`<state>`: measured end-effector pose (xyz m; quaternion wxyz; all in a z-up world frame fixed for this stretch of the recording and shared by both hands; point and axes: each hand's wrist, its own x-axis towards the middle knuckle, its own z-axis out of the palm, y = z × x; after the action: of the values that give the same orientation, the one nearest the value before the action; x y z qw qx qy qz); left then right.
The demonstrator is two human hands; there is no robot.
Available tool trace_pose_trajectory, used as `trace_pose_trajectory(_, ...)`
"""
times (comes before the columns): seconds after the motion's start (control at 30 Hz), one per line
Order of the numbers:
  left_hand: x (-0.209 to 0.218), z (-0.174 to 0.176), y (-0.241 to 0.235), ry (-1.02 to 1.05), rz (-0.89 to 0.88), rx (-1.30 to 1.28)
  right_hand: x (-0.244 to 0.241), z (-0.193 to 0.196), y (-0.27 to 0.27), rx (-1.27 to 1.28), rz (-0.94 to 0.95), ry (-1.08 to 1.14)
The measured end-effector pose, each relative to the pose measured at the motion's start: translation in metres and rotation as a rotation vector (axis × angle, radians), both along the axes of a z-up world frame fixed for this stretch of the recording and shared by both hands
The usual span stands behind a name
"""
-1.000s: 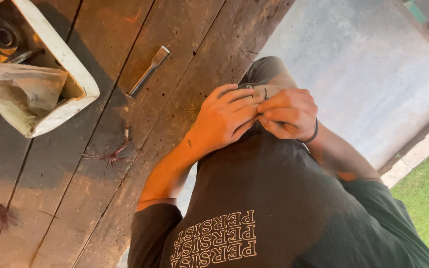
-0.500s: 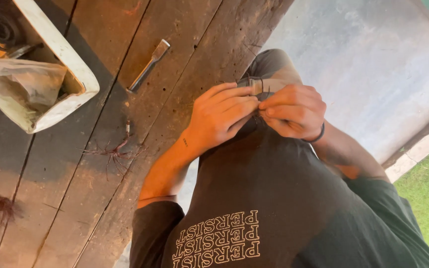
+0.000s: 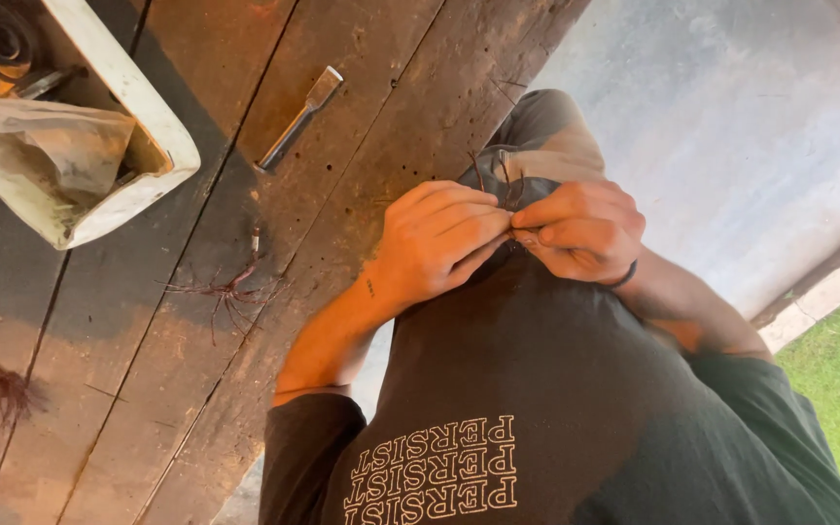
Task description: Stripping insulation from copper wires and twisting the strands together at a workshop bench
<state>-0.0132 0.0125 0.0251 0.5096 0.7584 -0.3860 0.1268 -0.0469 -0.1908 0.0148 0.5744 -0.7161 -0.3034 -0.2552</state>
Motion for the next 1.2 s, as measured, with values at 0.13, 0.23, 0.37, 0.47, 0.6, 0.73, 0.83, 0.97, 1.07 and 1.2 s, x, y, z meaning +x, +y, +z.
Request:
trace_pose_trajectory(0.13, -0.004, -0.003, -0.001, -0.001, 0.014, -0.024, -0.005, 0.004, -0.006, -0.129, 0.009, -0.012)
trace_pose_trajectory(0.23, -0.005, -0.001, 0.0, -0.026, -0.011, -0.076, -0.008, 0.005, -0.004, -0.128, 0.004, -0.068)
trace_pose_trajectory(0.37, -0.007, 0.001, -0.001, -0.068, -0.033, -0.106, -0.01, 0.014, -0.001, -0.112, 0.001, -0.147)
trace_pose_trajectory(0.47, -0.007, 0.001, -0.003, -0.08, -0.044, -0.14, -0.012, 0.02, 0.0, -0.098, 0.014, -0.13)
trace_pose_trajectory(0.6, -0.01, -0.004, -0.005, -0.01, -0.1, -0.201, -0.015, 0.021, 0.002, -0.001, 0.059, -0.006)
trace_pose_trajectory(0.73, -0.012, -0.009, -0.004, 0.028, -0.105, -0.207, -0.012, 0.017, 0.004, 0.03, 0.051, 0.01)
trace_pose_trajectory(0.83, -0.011, -0.01, -0.002, 0.035, -0.103, -0.194, -0.011, 0.018, 0.001, 0.038, 0.108, 0.135)
trace_pose_trajectory(0.97, -0.011, -0.013, -0.001, 0.04, -0.114, -0.192, -0.012, 0.023, 0.001, -0.032, 0.085, 0.15)
trace_pose_trajectory(1.07, -0.011, -0.014, 0.0, 0.03, -0.125, -0.183, -0.013, 0.02, 0.0, -0.054, 0.072, 0.131)
trace_pose_trajectory(1.2, -0.013, -0.011, 0.0, 0.039, -0.129, -0.174, -0.014, 0.017, 0.0, -0.015, 0.089, 0.119)
